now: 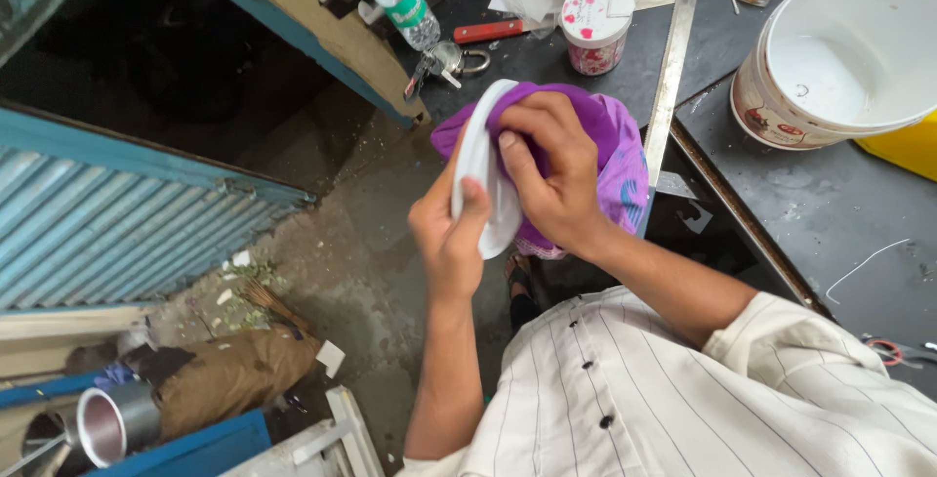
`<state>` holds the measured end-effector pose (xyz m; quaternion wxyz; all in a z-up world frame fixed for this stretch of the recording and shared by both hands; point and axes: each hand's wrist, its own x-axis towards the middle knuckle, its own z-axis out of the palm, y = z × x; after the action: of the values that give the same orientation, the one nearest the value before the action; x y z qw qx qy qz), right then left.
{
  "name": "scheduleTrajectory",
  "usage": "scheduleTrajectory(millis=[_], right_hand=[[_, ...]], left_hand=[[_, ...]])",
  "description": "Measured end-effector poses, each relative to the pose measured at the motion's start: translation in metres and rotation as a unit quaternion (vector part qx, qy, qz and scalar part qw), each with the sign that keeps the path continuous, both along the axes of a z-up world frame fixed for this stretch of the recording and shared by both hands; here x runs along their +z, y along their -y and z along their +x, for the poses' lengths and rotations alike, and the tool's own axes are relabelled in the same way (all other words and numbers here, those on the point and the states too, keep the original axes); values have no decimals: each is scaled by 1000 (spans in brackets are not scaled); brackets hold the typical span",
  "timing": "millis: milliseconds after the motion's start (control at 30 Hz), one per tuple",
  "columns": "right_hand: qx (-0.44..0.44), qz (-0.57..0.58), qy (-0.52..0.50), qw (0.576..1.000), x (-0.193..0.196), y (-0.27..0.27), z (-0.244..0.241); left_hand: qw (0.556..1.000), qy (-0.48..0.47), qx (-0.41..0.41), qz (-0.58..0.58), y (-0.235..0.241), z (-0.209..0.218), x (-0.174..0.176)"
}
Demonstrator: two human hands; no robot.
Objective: The person wipes a white plastic lid and a white bucket with a purple cloth. They clean the interior and exterior surfaces of the bucket, then place the lid on top and wipe the outside of the closed container before setting it down.
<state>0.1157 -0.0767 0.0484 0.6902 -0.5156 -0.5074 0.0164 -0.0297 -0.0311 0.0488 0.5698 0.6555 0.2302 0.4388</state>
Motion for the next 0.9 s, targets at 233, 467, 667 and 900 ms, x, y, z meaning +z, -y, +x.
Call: scheduleTrajectory(millis=[233, 467, 667, 900], right_hand=[[173, 21, 314, 933, -23, 26, 10], [209, -140, 430, 867, -42, 31, 25], [44, -131, 349, 927, -44, 5, 24], [79, -228, -72, 968, -76, -2, 37]], left_hand=[[945, 147, -14, -291, -21, 5, -32], [939, 141, -106, -295, -15, 11, -28], [961, 153, -109, -202, -13, 15, -38], [982, 144, -22, -123, -13, 16, -20]])
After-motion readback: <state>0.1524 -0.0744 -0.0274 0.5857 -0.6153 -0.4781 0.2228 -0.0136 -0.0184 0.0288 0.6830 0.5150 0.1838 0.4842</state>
